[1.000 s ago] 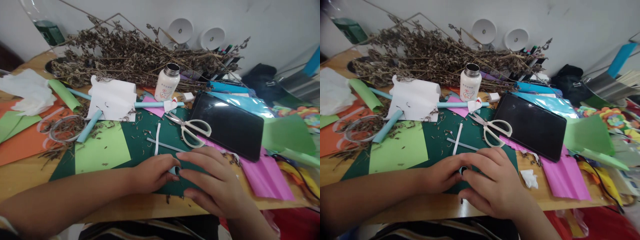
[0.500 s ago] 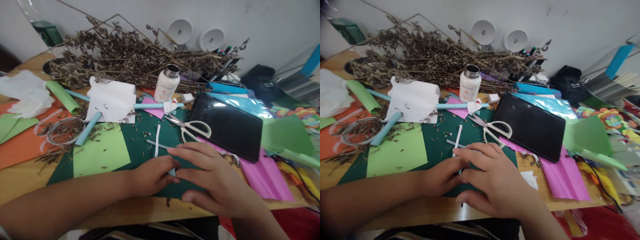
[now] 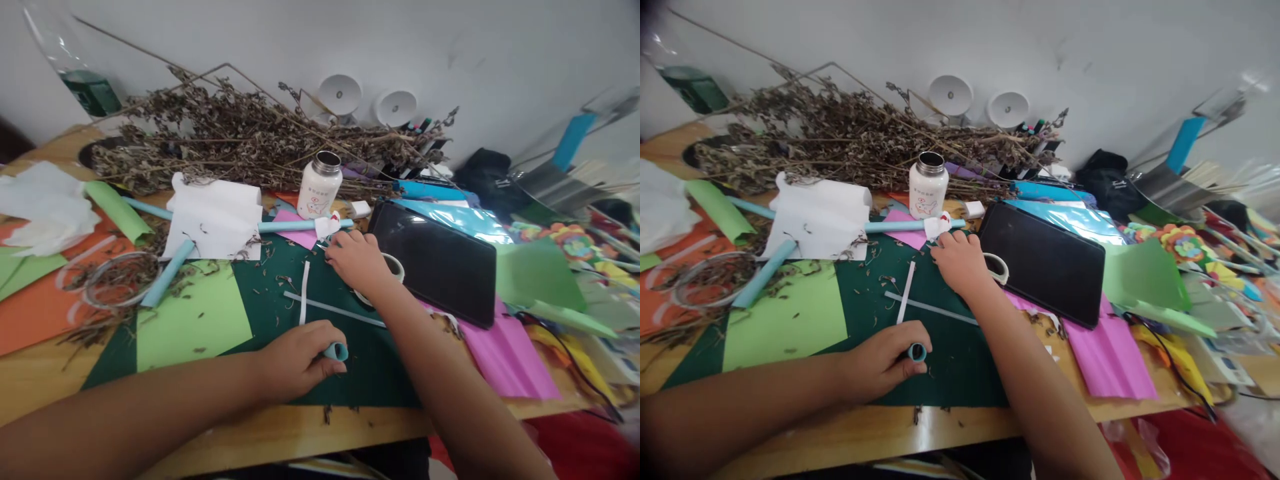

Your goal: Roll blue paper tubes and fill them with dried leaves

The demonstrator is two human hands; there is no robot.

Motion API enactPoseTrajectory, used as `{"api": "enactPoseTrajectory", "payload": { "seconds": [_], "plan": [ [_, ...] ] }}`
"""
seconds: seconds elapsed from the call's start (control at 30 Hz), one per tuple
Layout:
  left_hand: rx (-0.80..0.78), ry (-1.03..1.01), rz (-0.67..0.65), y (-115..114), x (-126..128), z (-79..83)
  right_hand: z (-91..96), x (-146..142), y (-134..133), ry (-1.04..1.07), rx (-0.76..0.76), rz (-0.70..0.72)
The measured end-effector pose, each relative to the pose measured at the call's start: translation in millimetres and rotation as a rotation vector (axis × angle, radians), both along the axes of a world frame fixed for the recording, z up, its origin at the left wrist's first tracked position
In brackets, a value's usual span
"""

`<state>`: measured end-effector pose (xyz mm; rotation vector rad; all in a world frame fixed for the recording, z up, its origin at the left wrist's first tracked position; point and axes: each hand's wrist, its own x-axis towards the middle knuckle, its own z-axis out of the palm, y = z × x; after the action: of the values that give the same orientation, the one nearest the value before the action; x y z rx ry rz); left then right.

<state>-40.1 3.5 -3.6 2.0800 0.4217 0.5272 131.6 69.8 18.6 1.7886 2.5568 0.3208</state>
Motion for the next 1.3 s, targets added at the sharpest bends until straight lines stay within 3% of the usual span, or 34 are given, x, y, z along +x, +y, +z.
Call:
{"api": "enactPoseTrajectory", "payload": {
  "seconds": [0.13,0.23,0.3,0.37,0.43,0.57,0.8,0.87,1.07,1.3],
  "plan": [
    [-0.017,0.015,0.018,0.3,-0.1,1.7,-5.4,0.0,-3.1,0.056,-0.007,0.014],
    [-0.042,0.016,0.055,0.0,-0.8,1.7,3.3,3.4,-20.0,0.119,-0.027,0.011],
    [-0.055,0.015,0.071,0.2,-1.1,0.5,15.8,4.5,-40.9,0.244,-0.036,0.046],
    [-0.062,0.006,0.054,0.9,-0.9,-1.3,29.1,2.2,-64.1,0.596,-0.047,0.191],
    [-0.067,-0.021,0.036,1.9,-0.3,-3.0,38.4,-2.5,-83.1,0.724,-0.114,0.301],
    [-0.063,-0.057,0.034,2.7,1.1,-1.6,42.6,-8.6,-99.8,0.65,-0.11,0.325],
    [-0.112,-0.026,0.03,0.0,1.0,2.1,53.2,-8.4,-102.9,0.304,-0.064,0.375],
    [-0.136,-0.024,0.006,0.2,1.3,1.1,56.0,-8.3,-104.8,0.335,-0.07,0.397],
    [-0.145,-0.04,0.051,3.2,1.3,0.6,51.4,-3.4,-109.1,0.721,0.067,0.362],
    [-0.166,0.003,0.07,1.0,0.8,1.7,46.5,-11.2,-107.7,0.542,-0.021,0.414]
  ]
}}
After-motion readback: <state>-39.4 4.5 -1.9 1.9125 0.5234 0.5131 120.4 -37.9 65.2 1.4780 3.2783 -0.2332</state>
